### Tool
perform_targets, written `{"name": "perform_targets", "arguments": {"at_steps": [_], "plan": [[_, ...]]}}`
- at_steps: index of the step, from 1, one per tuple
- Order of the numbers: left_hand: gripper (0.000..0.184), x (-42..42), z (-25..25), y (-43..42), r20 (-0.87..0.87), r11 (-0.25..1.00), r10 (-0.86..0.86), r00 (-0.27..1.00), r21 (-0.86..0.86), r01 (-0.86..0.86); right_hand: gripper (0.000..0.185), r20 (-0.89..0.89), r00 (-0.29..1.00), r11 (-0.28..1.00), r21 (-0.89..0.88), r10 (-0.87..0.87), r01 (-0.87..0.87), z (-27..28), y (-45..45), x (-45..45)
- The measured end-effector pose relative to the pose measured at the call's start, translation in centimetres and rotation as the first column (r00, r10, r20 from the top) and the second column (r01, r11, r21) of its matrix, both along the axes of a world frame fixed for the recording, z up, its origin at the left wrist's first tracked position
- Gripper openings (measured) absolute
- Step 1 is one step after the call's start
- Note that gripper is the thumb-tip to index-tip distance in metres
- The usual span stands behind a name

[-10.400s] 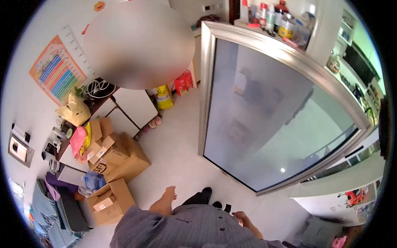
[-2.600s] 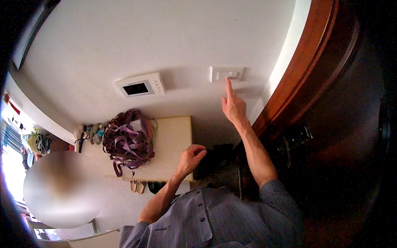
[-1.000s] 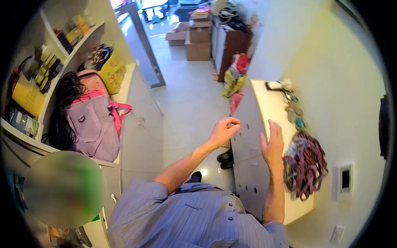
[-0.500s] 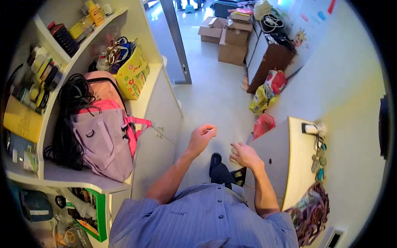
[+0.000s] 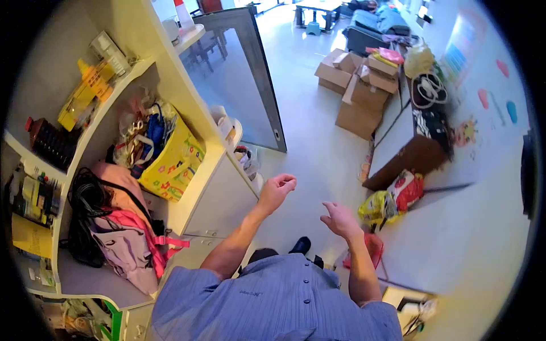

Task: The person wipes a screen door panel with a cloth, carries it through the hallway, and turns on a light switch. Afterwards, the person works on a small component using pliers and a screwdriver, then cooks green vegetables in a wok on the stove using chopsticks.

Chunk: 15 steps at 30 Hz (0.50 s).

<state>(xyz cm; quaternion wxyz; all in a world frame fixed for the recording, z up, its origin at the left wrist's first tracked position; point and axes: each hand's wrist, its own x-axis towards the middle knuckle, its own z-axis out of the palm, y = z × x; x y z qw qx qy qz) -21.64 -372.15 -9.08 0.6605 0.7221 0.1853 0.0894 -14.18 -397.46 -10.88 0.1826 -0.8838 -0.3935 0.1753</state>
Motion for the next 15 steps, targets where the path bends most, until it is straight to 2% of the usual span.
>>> {"name": "perform_targets", "arguments": {"at_steps": [5, 7, 11, 14, 15], "plan": [[0.024, 7.2, -0.3, 2.0, 0.009, 0.994, 0.111, 0.994, 0.001, -0.111, 0.048, 0.016, 0.993, 0.992, -0.052, 0.115, -0.114, 0.8, 3.1, 8.5], [0.025, 10.0, -1.0, 3.4, 0.026, 0.991, 0.124, 0.992, -0.049, -0.122, 0.049, -0.054, 0.990, 0.990, -0.042, 0.131, -0.133, 1.1, 4.5, 11.5], [0.028, 17.4, -1.6, 7.6, 0.054, 0.978, 0.205, 0.977, -0.053, -0.203, 0.048, -0.065, 0.982, 0.982, -0.047, 0.178, -0.181, 0.9, 7.9, 19.1], [0.031, 23.0, -0.9, 10.9, 0.121, 0.946, 0.323, 0.939, -0.054, -0.319, 0.048, -0.055, 0.982, 0.980, -0.077, 0.179, -0.183, 0.5, 9.8, 25.1], [0.026, 24.7, -0.1, 12.2, 0.138, 0.925, 0.376, 0.916, -0.001, -0.379, 0.048, -0.041, 0.984, 0.981, -0.091, 0.171, -0.174, 0.6, 10.4, 27.2]]}}
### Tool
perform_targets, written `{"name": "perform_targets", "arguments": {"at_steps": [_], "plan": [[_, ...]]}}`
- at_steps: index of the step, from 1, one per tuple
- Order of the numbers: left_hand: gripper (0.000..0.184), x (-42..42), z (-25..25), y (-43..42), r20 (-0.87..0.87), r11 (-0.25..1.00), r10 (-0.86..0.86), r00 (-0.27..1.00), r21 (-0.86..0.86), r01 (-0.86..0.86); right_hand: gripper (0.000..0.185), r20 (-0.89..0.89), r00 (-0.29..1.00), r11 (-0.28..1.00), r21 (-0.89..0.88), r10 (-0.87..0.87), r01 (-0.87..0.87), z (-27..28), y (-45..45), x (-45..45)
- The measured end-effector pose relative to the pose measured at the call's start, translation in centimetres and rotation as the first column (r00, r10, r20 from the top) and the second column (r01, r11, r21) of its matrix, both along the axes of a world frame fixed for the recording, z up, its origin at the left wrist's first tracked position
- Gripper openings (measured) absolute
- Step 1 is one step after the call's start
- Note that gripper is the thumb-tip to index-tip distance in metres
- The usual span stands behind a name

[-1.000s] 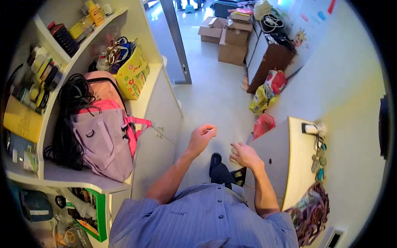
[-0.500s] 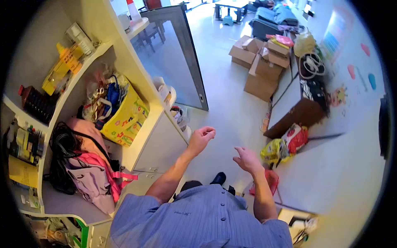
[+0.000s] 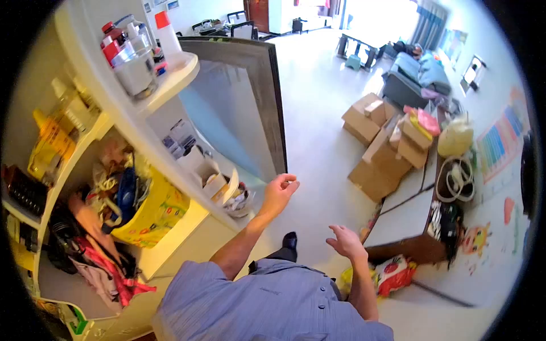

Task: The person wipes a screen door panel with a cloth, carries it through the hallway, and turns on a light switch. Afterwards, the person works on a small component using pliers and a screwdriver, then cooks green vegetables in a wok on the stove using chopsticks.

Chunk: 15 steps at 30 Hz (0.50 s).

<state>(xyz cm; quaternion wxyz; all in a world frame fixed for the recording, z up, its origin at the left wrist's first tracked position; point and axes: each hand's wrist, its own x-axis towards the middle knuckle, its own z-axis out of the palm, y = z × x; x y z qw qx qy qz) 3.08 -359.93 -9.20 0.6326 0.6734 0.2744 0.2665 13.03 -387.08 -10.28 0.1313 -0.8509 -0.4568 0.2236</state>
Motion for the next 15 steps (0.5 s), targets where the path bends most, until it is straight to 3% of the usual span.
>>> {"name": "perform_targets", "arguments": {"at_steps": [1, 2, 6, 8, 12, 15], "plan": [[0.021, 1.3, 1.2, 1.0, -0.004, 0.996, 0.071, 0.997, 0.051, -0.070, 0.048, 0.015, 1.000, 1.000, -0.014, -0.002, 0.003, 0.4, 0.8, 2.3], [0.019, 3.0, 2.5, 3.0, 0.240, 0.959, 0.163, 0.957, 0.188, -0.211, 0.050, -0.011, 1.000, 1.000, -0.021, 0.005, -0.005, 1.1, 1.5, 5.3], [0.018, 4.7, 9.6, 8.3, 0.404, 0.867, 0.367, 0.838, 0.178, -0.466, 0.052, -0.058, 0.997, 0.995, -0.084, 0.046, -0.050, 0.9, 6.6, 13.4], [0.022, 3.9, 11.6, 10.2, 0.604, 0.764, 0.390, 0.695, 0.210, -0.611, 0.052, -0.056, 0.991, 0.985, -0.116, 0.125, -0.131, -0.3, 9.2, 16.3], [0.039, 3.1, 13.7, 12.8, 0.641, 0.657, 0.428, 0.637, 0.263, -0.706, 0.049, -0.097, 0.943, 0.942, -0.080, 0.318, -0.326, -0.7, 17.0, 20.2], [0.041, 3.3, 14.9, 12.7, 0.701, 0.573, 0.456, 0.548, 0.240, -0.784, 0.048, -0.151, 0.872, 0.877, -0.056, 0.465, -0.478, -1.0, 23.5, 22.9]]}}
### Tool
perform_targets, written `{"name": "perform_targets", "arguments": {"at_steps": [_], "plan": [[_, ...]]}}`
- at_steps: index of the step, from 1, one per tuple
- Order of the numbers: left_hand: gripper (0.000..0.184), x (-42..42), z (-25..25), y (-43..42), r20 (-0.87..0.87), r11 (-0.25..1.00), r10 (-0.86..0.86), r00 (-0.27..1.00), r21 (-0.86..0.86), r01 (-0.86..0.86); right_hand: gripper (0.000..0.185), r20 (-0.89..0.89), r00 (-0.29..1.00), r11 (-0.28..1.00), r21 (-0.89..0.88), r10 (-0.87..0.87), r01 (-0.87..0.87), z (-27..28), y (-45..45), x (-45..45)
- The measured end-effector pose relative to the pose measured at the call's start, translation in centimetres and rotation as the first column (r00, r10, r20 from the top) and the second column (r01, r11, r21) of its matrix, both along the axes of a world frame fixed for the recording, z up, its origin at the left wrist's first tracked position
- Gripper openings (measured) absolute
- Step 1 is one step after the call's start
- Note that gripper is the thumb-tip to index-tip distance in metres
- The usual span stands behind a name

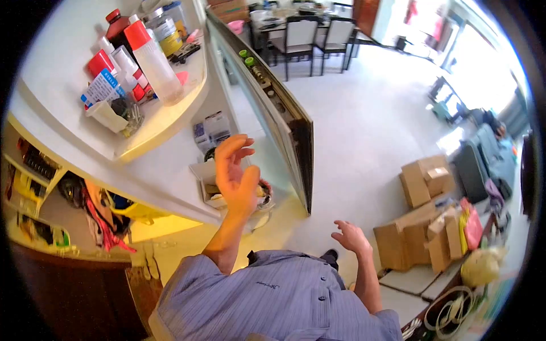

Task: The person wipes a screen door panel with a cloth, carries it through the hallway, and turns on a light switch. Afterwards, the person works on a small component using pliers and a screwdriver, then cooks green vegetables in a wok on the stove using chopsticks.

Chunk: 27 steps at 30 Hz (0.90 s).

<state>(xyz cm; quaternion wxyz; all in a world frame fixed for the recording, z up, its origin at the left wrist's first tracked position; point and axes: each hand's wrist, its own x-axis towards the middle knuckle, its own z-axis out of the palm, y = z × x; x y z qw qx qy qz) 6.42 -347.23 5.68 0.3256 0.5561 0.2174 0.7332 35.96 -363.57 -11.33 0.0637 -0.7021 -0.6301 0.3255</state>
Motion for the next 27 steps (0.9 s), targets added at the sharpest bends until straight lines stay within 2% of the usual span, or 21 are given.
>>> {"name": "perform_targets", "arguments": {"at_steps": [1, 2, 4, 6, 8, 9, 11, 12, 14, 15, 16, 18, 19, 21, 22, 24, 27], "plan": [[0.042, 0.2, 0.1, -0.1, -0.044, 0.990, 0.095, 0.995, 0.112, -0.089, 0.047, -0.017, 0.997, 0.996, 0.055, 0.070, -0.069, -0.1, 2.3, 0.9], [0.042, 0.5, 0.5, -0.4, -0.054, 0.985, 0.138, 0.989, 0.111, -0.131, 0.047, -0.027, 0.993, 0.992, 0.055, 0.113, -0.112, 0.0, 4.6, 1.6], [0.034, 1.8, 1.8, -1.6, -0.026, 0.897, 0.290, 0.957, 0.357, -0.262, 0.047, -0.146, 0.978, 0.987, 0.093, 0.146, -0.134, 1.3, 8.5, 2.8], [0.035, 4.0, 3.1, -4.2, -0.116, 0.790, 0.560, 0.820, 0.372, -0.487, 0.048, -0.193, 0.960, 0.976, 0.122, 0.204, -0.183, 1.9, 12.0, 4.3], [0.041, 7.4, 3.8, -4.1, -0.027, 0.670, 0.493, 0.870, 0.649, -0.360, 0.048, -0.290, 0.903, 0.945, 0.174, 0.317, -0.276, 1.8, 14.8, 7.0], [0.041, 9.4, 4.4, -4.5, -0.029, 0.661, 0.514, 0.857, 0.650, -0.374, 0.048, -0.292, 0.894, 0.938, 0.176, 0.339, -0.298, 1.5, 16.1, 8.9], [0.036, 13.5, 5.4, -5.5, -0.213, 0.669, 0.545, 0.811, 0.694, -0.267, 0.047, -0.202, 0.840, 0.861, 0.207, 0.503, -0.465, 0.4, 18.3, 12.5], [0.035, 15.3, 5.9, -5.7, -0.274, 0.673, 0.557, 0.784, 0.702, -0.234, 0.047, -0.203, 0.829, 0.850, 0.204, 0.522, -0.485, 0.3, 19.3, 14.3], [0.025, 18.8, 6.5, -5.3, -0.482, 0.785, 0.598, 0.640, 0.511, -0.350, 0.047, -0.122, 0.797, 0.803, 0.170, 0.592, -0.571, 0.1, 20.9, 17.9], [0.022, 20.5, 6.5, -4.2, -0.551, 0.831, 0.556, 0.623, 0.389, -0.398, 0.047, -0.121, 0.781, 0.788, 0.178, 0.612, -0.590, -0.3, 22.0, 19.6], [0.022, 22.3, 6.6, -3.2, -0.552, 0.820, 0.571, 0.607, 0.399, -0.409, 0.047, -0.164, 0.769, 0.785, 0.171, 0.618, -0.595, -0.8, 23.0, 21.3], [0.031, 25.9, 6.6, -1.2, -0.810, 0.880, 0.307, 0.499, 0.041, -0.474, 0.047, -0.217, 0.746, 0.776, 0.171, 0.630, -0.607, -1.2, 24.5, 23.8], [0.031, 27.4, 6.3, 0.2, -0.814, 0.873, 0.317, 0.487, 0.050, -0.486, 0.047, -0.190, 0.751, 0.774, 0.143, 0.633, -0.616, -1.2, 25.5, 24.7], [0.036, 29.8, 5.1, 3.0, -0.970, 0.944, 0.090, 0.224, 0.011, -0.330, 0.048, -0.163, 0.746, 0.763, 0.117, 0.646, -0.635, -1.3, 27.5, 25.9], [0.036, 30.8, 4.4, 4.0, -0.971, 0.940, 0.094, 0.220, 0.013, -0.341, 0.048, -0.200, 0.736, 0.762, 0.115, 0.647, -0.638, -1.4, 28.5, 26.1], [0.039, 32.6, 2.7, 6.3, -0.961, 0.940, -0.234, 0.145, -0.262, -0.217, 0.049, -0.240, 0.729, 0.764, 0.110, 0.642, -0.636, -1.9, 30.8, 26.7], [0.043, 34.0, -0.7, 11.0, -0.933, 0.920, -0.327, 0.146, -0.350, -0.176, 0.046, -0.272, 0.742, 0.780, 0.057, 0.613, -0.623, -2.2, 34.6, 27.6]]}}
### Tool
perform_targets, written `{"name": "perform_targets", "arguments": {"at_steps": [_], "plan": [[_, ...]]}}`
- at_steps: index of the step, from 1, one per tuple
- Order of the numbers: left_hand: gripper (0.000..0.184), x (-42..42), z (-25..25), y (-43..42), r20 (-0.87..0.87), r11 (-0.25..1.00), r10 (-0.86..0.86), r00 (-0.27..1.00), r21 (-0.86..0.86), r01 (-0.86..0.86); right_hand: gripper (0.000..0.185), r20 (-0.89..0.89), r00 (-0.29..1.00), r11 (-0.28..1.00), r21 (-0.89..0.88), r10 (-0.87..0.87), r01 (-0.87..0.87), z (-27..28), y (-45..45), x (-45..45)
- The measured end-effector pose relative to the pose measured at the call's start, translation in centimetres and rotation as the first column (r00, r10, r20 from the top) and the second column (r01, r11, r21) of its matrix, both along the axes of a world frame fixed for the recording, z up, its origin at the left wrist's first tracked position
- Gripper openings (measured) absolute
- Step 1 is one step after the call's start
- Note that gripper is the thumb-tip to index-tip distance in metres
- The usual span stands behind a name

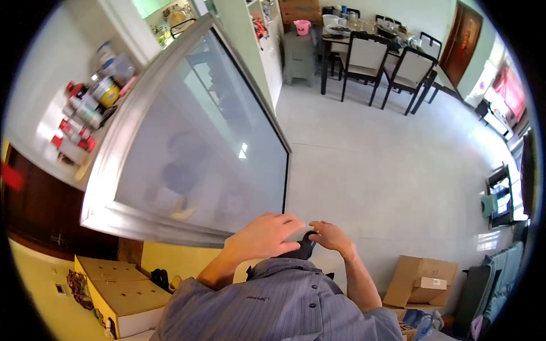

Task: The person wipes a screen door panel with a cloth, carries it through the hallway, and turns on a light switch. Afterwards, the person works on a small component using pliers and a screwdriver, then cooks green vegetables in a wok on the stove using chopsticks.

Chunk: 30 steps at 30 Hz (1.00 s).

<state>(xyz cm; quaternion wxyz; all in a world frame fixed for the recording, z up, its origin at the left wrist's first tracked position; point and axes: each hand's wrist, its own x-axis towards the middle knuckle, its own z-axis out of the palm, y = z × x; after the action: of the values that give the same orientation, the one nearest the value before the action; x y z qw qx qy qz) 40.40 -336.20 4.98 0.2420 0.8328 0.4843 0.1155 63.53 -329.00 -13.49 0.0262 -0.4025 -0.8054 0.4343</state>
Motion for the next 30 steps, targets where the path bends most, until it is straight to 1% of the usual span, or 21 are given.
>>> {"name": "perform_targets", "arguments": {"at_steps": [4, 6, 7, 9, 11, 13, 14, 15, 16, 18, 19, 20, 21, 22, 23, 24, 25, 27, 28, 29, 30], "plan": [[0.043, 1.6, -4.0, 8.6, -0.031, 0.999, 0.023, 0.999, -0.034, -0.025, 0.048, -0.004, 0.998, 0.998, -0.022, -0.058, 0.057, -3.6, 6.3, 4.4], [0.043, 2.6, -5.6, 13.8, -0.062, 1.000, -0.010, 0.998, -0.023, 0.009, 0.049, 0.151, 0.985, 0.996, 0.022, -0.086, 0.083, -5.5, 9.4, 8.0], [0.043, 3.3, -6.1, 16.9, -0.040, 0.999, -0.036, 0.999, -0.021, 0.036, 0.049, 0.173, 0.979, 0.994, 0.025, -0.112, 0.109, -5.6, 11.2, 9.7], [0.042, 4.5, -6.8, 22.3, -0.096, 0.997, -0.074, 0.993, -0.042, 0.070, 0.048, 0.464, 0.873, 0.988, 0.062, -0.153, 0.141, -5.7, 13.7, 12.7], [0.042, 5.4, -6.5, 27.3, -0.094, 0.996, -0.089, 0.992, 0.007, 0.090, 0.048, 0.468, 0.866, 0.983, 0.043, -0.178, 0.179, -6.4, 16.4, 15.6], [0.041, 6.5, -6.0, 31.7, -0.064, 0.982, -0.186, 0.980, -0.011, 0.186, 0.048, 0.468, 0.862, 0.978, 0.019, -0.194, 0.210, -7.1, 20.3, 16.9], [0.041, 7.3, -6.3, 33.4, -0.060, 0.983, -0.184, 0.981, -0.022, 0.183, 0.048, 0.461, 0.856, 0.968, 0.029, -0.233, 0.248, -7.8, 21.6, 17.4], [0.041, 7.9, -6.7, 35.1, -0.089, 0.970, -0.244, 0.966, -0.024, 0.243, 0.049, 0.453, 0.850, 0.958, 0.035, -0.268, 0.283, -8.2, 22.8, 17.4], [0.041, 8.2, -7.1, 36.9, -0.123, 0.954, -0.301, 0.946, -0.022, 0.300, 0.049, 0.454, 0.854, 0.961, 0.024, -0.255, 0.275, -8.8, 24.3, 17.1], [0.040, 8.7, -7.7, 39.5, -0.109, 0.945, -0.327, 0.939, -0.056, 0.323, 0.048, 0.407, 0.887, 0.973, 0.017, -0.219, 0.232, -9.6, 27.9, 15.8], [0.039, 9.0, -8.1, 40.7, -0.090, 0.932, -0.359, 0.929, -0.087, 0.351, 0.049, 0.373, 0.907, 0.973, -0.041, -0.194, 0.225, -8.9, 29.8, 14.2], [0.039, 9.0, -8.7, 42.1, -0.090, 0.936, -0.350, 0.933, -0.087, 0.342, 0.048, 0.327, 0.941, 0.989, -0.076, -0.092, 0.123, -9.7, 32.0, 13.1], [0.038, 8.8, -9.5, 43.3, -0.065, 0.950, -0.299, 0.952, -0.110, 0.291, 0.047, 0.278, 0.960, 0.994, -0.111, 0.015, 0.016, -10.7, 34.0, 12.2], [0.037, 8.4, -10.5, 44.4, -0.040, 0.962, -0.242, 0.969, -0.137, 0.235, 0.047, 0.281, 0.959, 0.993, -0.118, 0.034, -0.001, -11.2, 35.9, 11.2], [0.037, 7.9, -11.6, 45.7, -0.033, 0.967, -0.215, 0.976, -0.145, 0.208, 0.048, 0.239, 0.966, 0.990, -0.124, 0.102, -0.074, -11.7, 37.9, 10.3], [0.036, 7.3, -13.0, 47.1, -0.060, 0.977, -0.136, 0.989, -0.174, 0.124, 0.049, 0.195, 0.964, 0.979, -0.125, 0.183, -0.160, -12.1, 40.6, 9.6], [0.035, 6.6, -14.5, 48.1, -0.091, 0.980, -0.042, 0.995, -0.200, 0.023, 0.049, 0.194, 0.952, 0.968, -0.129, 0.238, -0.215, -12.5, 43.6, 9.1], [0.034, 4.8, -17.3, 49.9, -0.105, 0.967, 0.113, 0.988, -0.216, -0.134, 0.048, 0.164, 0.893, 0.906, -0.150, 0.418, -0.396, -13.3, 49.5, 7.3], [0.033, 3.9, -18.3, 50.7, -0.189, 0.952, 0.144, 0.971, -0.242, -0.188, 0.048, 0.219, 0.864, 0.890, -0.168, 0.453, -0.424, -13.7, 52.5, 6.6], [0.032, 3.3, -19.1, 51.3, -0.267, 0.933, 0.161, 0.950, -0.274, -0.235, 0.048, 0.216, 0.840, 0.866, -0.170, 0.498, -0.469, -14.1, 55.5, 6.0], [0.032, 2.7, -19.9, 51.9, -0.268, 0.920, 0.199, 0.943, -0.280, -0.274, 0.048, 0.277, 0.796, 0.842, -0.140, 0.538, -0.521, -14.4, 58.9, 5.4]]}}
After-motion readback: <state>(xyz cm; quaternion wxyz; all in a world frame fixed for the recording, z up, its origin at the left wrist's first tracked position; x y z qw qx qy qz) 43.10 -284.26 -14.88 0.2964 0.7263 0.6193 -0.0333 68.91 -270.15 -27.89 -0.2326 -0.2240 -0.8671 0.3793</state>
